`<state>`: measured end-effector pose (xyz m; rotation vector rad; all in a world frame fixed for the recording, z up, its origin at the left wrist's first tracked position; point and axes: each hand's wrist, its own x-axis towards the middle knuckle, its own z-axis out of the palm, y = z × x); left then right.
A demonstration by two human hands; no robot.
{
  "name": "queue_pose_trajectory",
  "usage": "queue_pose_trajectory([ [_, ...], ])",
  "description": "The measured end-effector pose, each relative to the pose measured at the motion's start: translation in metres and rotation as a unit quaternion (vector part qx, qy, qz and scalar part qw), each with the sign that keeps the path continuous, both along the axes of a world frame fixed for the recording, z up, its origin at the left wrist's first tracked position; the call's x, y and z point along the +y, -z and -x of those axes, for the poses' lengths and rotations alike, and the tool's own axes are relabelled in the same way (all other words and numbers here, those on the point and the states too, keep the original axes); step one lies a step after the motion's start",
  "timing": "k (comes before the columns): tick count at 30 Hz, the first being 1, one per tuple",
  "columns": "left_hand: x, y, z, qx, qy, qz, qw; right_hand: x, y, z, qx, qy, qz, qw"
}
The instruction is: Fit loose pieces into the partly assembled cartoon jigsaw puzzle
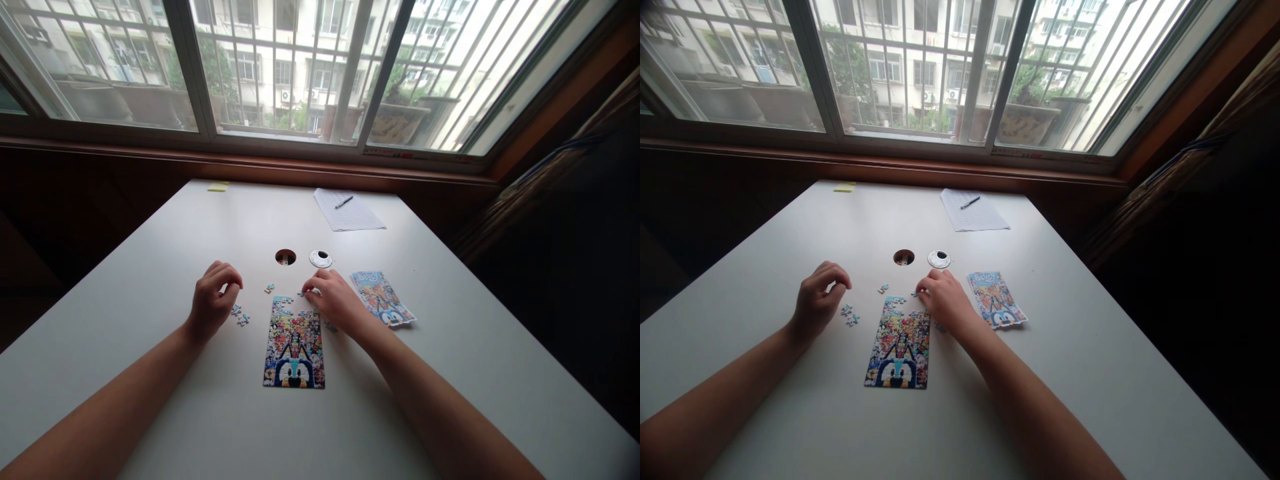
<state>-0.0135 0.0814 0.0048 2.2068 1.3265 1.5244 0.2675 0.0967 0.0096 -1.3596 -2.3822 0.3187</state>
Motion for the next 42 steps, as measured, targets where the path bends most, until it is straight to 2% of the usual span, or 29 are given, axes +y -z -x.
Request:
queue_pose_trajectory([
  [20, 0.0, -0.001, 0.0, 0.009, 0.011, -0.003, 1.0, 0.002, 0.005, 0.001, -0.029, -0.027, 0.016, 0.999],
  [29, -0.001, -0.004, -0.001, 0.013, 0.02, -0.009, 1.0, 0.0, -0.002, 0.003, -0.013, -0.042, 0.036, 0.998],
  [42, -0.001, -0.003, -0.001, 0.015, 0.027, -0.013, 0.999, 0.002, -0.004, 0.0, 0.004, -0.043, 0.006, 0.999],
])
